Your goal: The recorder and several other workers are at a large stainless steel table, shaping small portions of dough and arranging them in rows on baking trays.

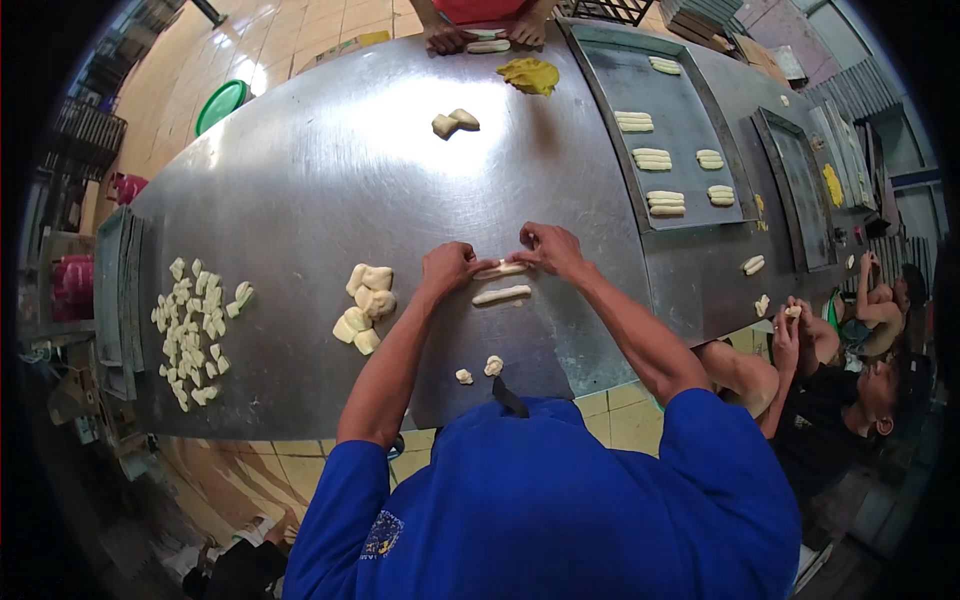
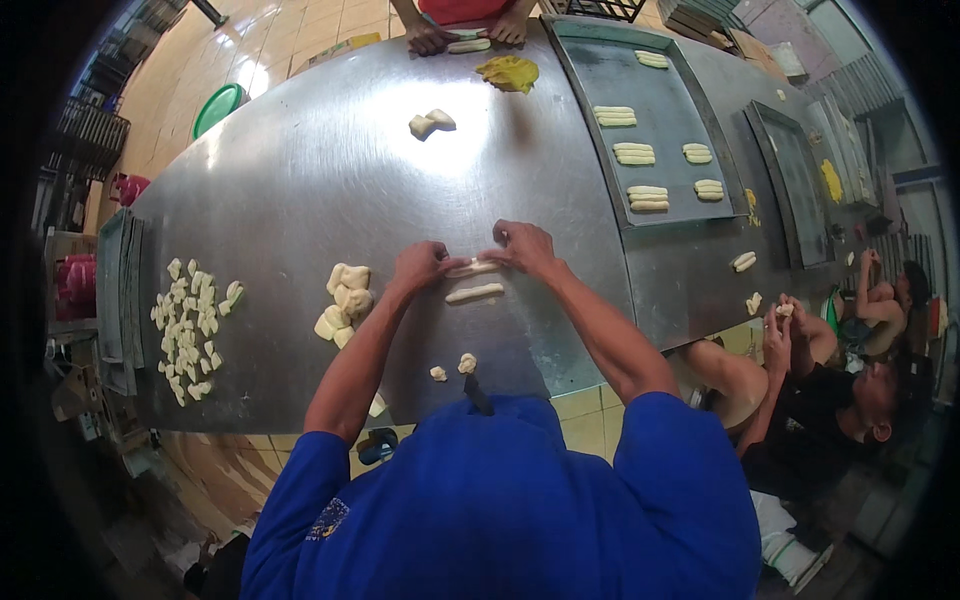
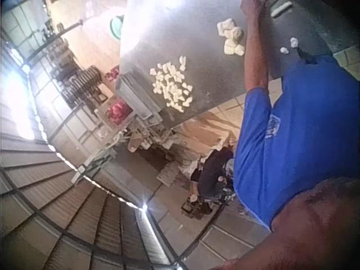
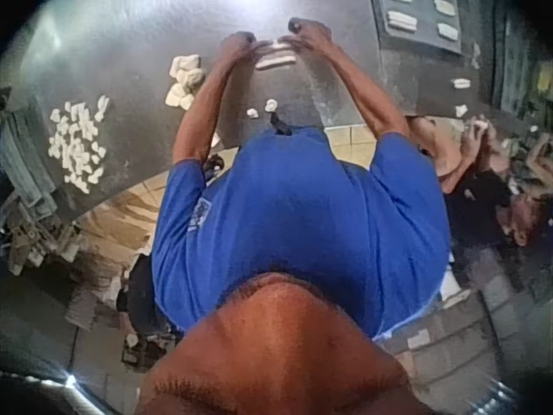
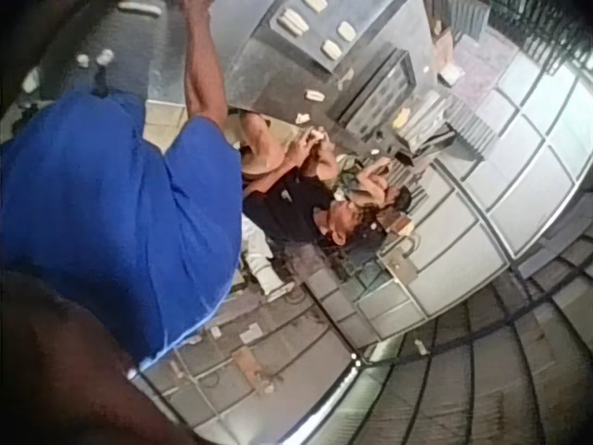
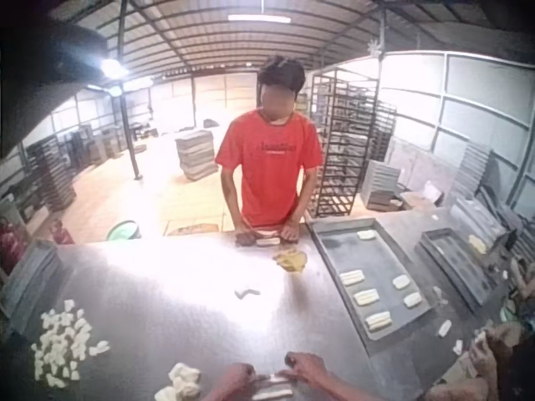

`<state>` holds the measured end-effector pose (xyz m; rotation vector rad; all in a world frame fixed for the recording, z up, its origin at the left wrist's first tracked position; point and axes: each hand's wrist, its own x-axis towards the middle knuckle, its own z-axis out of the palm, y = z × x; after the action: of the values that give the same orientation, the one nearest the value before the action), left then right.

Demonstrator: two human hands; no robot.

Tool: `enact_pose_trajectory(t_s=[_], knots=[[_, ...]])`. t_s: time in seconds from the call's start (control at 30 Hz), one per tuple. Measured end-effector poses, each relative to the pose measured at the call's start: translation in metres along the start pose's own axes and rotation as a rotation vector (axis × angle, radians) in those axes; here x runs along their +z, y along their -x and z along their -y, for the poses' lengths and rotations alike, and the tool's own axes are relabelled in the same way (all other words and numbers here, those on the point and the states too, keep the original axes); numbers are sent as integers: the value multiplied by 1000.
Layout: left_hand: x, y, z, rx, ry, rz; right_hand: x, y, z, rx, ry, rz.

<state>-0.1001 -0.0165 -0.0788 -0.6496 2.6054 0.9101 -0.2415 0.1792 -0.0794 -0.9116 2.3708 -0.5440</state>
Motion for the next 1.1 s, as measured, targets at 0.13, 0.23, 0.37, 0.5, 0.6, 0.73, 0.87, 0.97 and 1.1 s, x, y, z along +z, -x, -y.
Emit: enact_pose_trajectory(t_s=[0.13,0.23,0.37,0.5,0.6,0.73,0.87,0.97,1.1], knots=[[3,-4,-10,-21,-115,2,2,2,-1,-80,46,-114],[16,2,6,9,-105,-108,6,6,2,-95,21,-112],[10,4,6,1,61,-97,3,3,-9,-100,-23,-127],[6,6,1,34,-20,-79,4,2,-4,-116,21,-132],[6,-1,2,-3,-101,-85,2,-2,-5,-111,13,-106],[10,-1,14,69,-93,-162,6,-6,-8,-155,2,-167],[9,0,11,66,-133,-90,7,-7,-8,-121,-5,-147],[12,-2,13,71,-119,-180,4,-8,-4,-124,26,-142],[12,-4,10,47,-149,-208,9,-11,0,-135,32,-127]])
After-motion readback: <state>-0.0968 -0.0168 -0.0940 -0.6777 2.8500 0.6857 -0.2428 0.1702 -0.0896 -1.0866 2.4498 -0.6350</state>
